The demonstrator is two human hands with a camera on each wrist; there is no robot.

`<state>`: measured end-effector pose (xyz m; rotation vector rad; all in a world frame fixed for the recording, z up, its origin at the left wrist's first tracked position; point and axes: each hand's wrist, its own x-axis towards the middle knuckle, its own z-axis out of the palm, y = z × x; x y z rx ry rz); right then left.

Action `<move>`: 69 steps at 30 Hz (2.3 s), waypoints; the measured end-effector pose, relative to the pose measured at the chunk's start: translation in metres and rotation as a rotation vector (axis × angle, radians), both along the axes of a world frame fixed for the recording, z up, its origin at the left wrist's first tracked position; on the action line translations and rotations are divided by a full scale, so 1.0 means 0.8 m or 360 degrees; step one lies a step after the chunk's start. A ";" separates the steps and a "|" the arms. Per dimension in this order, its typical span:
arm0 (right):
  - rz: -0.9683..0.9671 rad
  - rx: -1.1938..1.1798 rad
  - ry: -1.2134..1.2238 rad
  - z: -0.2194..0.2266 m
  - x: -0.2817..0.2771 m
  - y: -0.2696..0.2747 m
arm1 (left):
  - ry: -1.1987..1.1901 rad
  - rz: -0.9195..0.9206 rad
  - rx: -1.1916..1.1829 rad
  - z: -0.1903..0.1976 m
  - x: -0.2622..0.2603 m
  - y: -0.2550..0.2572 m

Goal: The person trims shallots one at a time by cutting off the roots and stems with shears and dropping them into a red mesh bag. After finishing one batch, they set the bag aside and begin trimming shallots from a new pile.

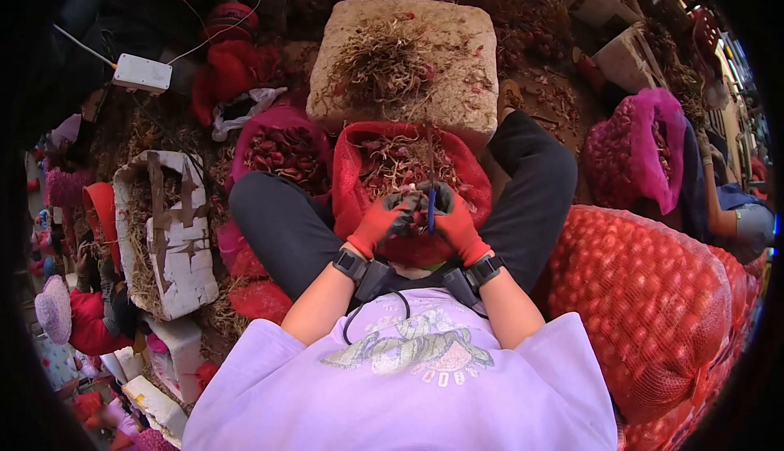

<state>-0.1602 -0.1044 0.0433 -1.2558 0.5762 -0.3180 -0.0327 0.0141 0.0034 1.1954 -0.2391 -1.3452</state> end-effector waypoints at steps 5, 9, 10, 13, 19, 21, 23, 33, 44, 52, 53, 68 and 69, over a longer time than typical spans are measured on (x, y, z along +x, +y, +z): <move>0.0158 -0.0094 0.0068 -0.008 -0.001 -0.011 | -0.0096 -0.0008 -0.0148 -0.040 0.000 0.003; -0.0119 0.0530 -0.0178 -0.018 -0.003 -0.016 | 0.0053 0.0159 -0.0047 0.006 -0.008 -0.001; -0.0212 0.0742 -0.0331 -0.016 -0.001 -0.016 | 0.0222 0.0193 -0.0030 0.026 -0.007 -0.002; -0.0382 0.0732 -0.0289 0.002 -0.006 -0.014 | 0.0417 0.0271 -0.0013 -0.002 -0.002 0.003; -0.0106 0.0612 -0.0256 -0.026 -0.026 -0.033 | -0.0535 0.0244 -0.0070 0.032 -0.008 -0.005; -0.0044 0.0726 -0.0248 -0.020 -0.021 -0.030 | -0.1206 0.0172 -0.0230 0.015 -0.008 -0.005; -0.0040 0.0960 -0.0230 -0.016 -0.016 -0.024 | -0.1743 0.0032 -0.0389 0.029 -0.005 -0.006; -0.0111 0.0818 -0.0004 -0.008 -0.015 -0.012 | -0.1068 -0.0169 -0.0047 0.033 0.002 0.006; 0.0058 0.0596 0.0006 -0.001 -0.018 -0.011 | -0.0895 -0.0115 -0.0572 0.029 -0.002 0.004; 0.0081 0.0665 0.0153 -0.001 -0.017 -0.006 | -0.0792 0.0068 -0.0208 0.017 -0.014 0.008; 0.0019 0.0724 0.0181 -0.002 -0.015 -0.003 | -0.0756 0.0071 -0.0218 0.022 -0.013 0.005; -0.0390 0.0629 0.0158 0.018 0.000 0.020 | 0.0202 0.0125 -0.0204 0.024 -0.006 0.003; -0.0326 0.0320 0.0190 0.019 0.002 0.022 | 0.0211 0.0239 -0.0175 0.023 -0.010 0.002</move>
